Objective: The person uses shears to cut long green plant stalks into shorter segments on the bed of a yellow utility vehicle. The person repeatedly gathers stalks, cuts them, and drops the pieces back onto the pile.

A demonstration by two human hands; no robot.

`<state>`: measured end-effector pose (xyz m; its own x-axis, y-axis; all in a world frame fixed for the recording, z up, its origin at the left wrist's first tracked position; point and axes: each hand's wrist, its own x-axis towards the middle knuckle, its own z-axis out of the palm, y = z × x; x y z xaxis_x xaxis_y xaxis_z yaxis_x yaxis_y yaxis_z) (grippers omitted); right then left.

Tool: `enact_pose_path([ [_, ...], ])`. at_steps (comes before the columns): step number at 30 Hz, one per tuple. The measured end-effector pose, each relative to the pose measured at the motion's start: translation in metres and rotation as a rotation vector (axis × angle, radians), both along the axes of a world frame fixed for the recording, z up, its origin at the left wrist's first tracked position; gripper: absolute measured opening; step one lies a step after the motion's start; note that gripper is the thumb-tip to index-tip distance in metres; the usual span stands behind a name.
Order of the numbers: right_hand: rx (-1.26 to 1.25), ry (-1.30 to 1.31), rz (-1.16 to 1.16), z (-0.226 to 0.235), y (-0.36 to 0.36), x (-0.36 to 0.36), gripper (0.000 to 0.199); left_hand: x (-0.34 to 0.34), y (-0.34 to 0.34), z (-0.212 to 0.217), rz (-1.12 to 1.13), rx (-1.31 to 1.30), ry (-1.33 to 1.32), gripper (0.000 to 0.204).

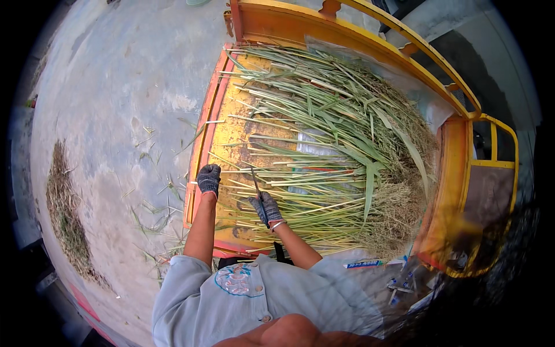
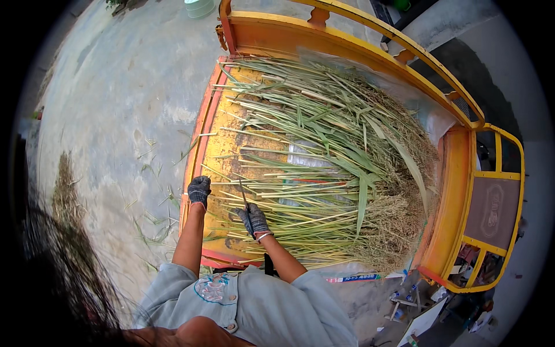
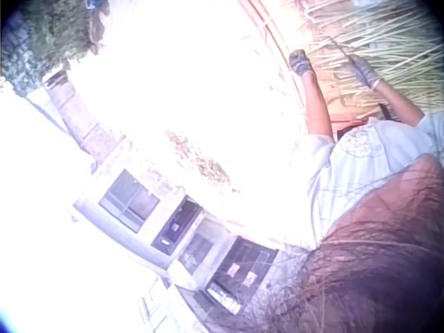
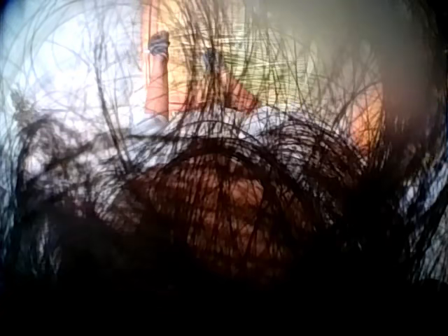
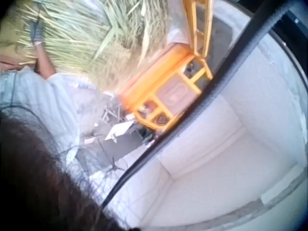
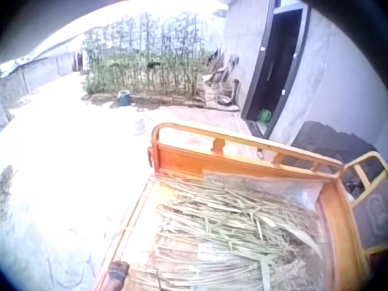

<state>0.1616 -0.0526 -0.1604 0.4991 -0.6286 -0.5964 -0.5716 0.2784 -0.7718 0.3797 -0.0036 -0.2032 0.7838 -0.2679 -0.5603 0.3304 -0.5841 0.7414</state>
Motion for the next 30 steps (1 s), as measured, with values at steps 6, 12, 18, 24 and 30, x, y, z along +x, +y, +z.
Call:
enact_pose_path([
  [6,0.128,-0.189,-0.2,-0.076,0.013,-0.041,0.027,0.076,-0.097,0.025,-0.405,0.389,-0.958,0.034],
  [12,0.051,-0.062,-0.161,-0.032,-0.006,-0.059,0.03,0.061,-0.18,-0.026,-0.934,0.567,-0.981,0.025],
  [18,-0.034,0.091,-0.099,-0.001,-0.03,-0.059,0.031,0.065,-0.164,-0.024,-1.106,0.583,-1.011,0.012],
  [24,0.012,-0.038,-0.113,-0.003,-0.017,-0.032,0.033,0.062,-0.128,-0.007,-0.953,0.409,-0.866,0.044],
  [30,-0.05,0.029,-0.068,-0.014,0.017,-0.055,0.039,0.053,-0.158,-0.032,-1.034,0.503,-0.908,0.025],
])
